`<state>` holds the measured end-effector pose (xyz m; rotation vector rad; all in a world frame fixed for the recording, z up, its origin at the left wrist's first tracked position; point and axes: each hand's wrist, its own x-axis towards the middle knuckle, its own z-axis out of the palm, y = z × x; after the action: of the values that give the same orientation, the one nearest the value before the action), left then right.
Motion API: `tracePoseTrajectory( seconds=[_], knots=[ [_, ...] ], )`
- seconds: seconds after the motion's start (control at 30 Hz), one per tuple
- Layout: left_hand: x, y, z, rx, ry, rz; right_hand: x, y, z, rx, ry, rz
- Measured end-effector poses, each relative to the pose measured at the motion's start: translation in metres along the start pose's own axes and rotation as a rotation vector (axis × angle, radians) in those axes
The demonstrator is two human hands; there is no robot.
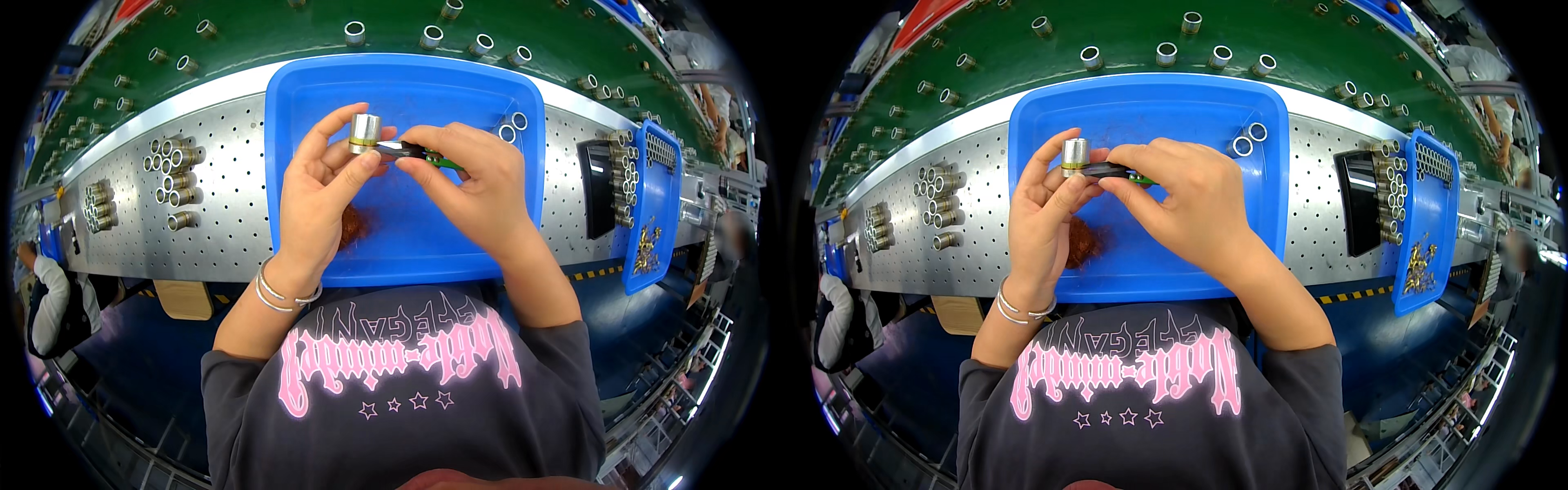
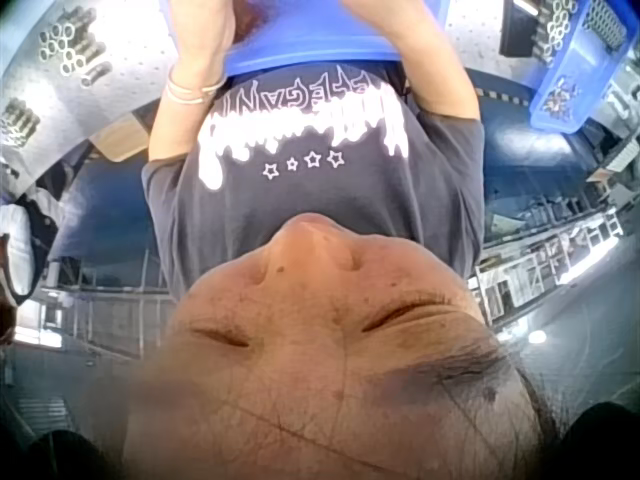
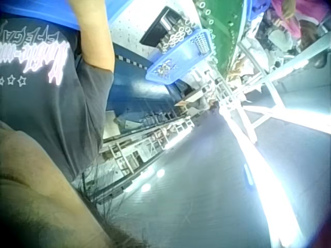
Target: The person uses a pair of green-handled pliers to manipulate small cylindrical metal parts over a blue tray. They repeatedly pick up a part, use the pliers to adjust or press a component on it, and place it into a designated slot on a green pegboard. The process is repetitive and involves handling multiple identical metal cylinders.
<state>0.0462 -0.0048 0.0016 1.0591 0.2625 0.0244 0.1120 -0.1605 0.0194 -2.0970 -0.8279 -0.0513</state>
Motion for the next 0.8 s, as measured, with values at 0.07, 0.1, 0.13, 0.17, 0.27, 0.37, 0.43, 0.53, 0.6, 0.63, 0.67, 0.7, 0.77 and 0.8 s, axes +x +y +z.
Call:
tracePoseTrajectory(
  seconds=[0.07,0.1,0.13,0.17,0.27,0.37,0.43,0.53,0.6,0.63,0.67,0.7,0.77,0.8],
  knots=[
    [-0.001,0.001,0.001,0.005,-0.004,-0.003,-0.001,0.003,0.002,0.025,0.027,0.006],
    [-0.001,0.001,0.001,0.007,-0.009,-0.003,-0.001,0.004,0.003,0.038,0.041,0.01],
    [-0.001,0.001,0.001,0.01,-0.014,-0.004,-0.001,0.004,0.003,0.036,0.036,0.014],
    [-0.001,0.001,0.002,0.011,-0.017,-0.004,-0.001,0.004,0.002,0.035,0.031,0.018],
    [-0.002,0.001,0.003,0.013,-0.025,-0.001,-0.001,0.005,0.002,0.038,0.03,0.016],
    [-0.002,0.0,0.003,0.014,-0.029,0.004,-0.001,0.006,0.001,0.045,0.033,0.012],
    [-0.002,0.0,0.004,0.017,-0.031,0.008,-0.002,0.006,0.001,0.045,0.033,0.011],
    [-0.002,0.0,0.003,0.014,-0.036,0.003,-0.002,0.006,0.001,0.042,0.036,0.013],
    [-0.002,0.001,0.004,0.009,-0.029,-0.003,-0.002,0.006,0.0,0.046,0.045,0.016],
    [-0.002,0.002,0.005,0.007,-0.026,-0.007,-0.002,0.006,-0.001,0.07,0.044,0.033],
    [-0.002,0.001,0.004,0.014,-0.027,0.005,-0.002,0.006,-0.001,0.094,0.043,0.048],
    [-0.001,0.0,0.003,0.02,-0.028,0.015,-0.002,0.006,-0.002,0.117,0.043,0.063],
    [0.002,-0.002,-0.003,0.07,-0.019,0.035,-0.002,0.004,-0.004,0.091,0.017,0.064],
    [0.007,-0.003,-0.008,0.112,-0.009,0.044,-0.002,0.003,-0.005,0.078,0.004,0.064]
  ],
)
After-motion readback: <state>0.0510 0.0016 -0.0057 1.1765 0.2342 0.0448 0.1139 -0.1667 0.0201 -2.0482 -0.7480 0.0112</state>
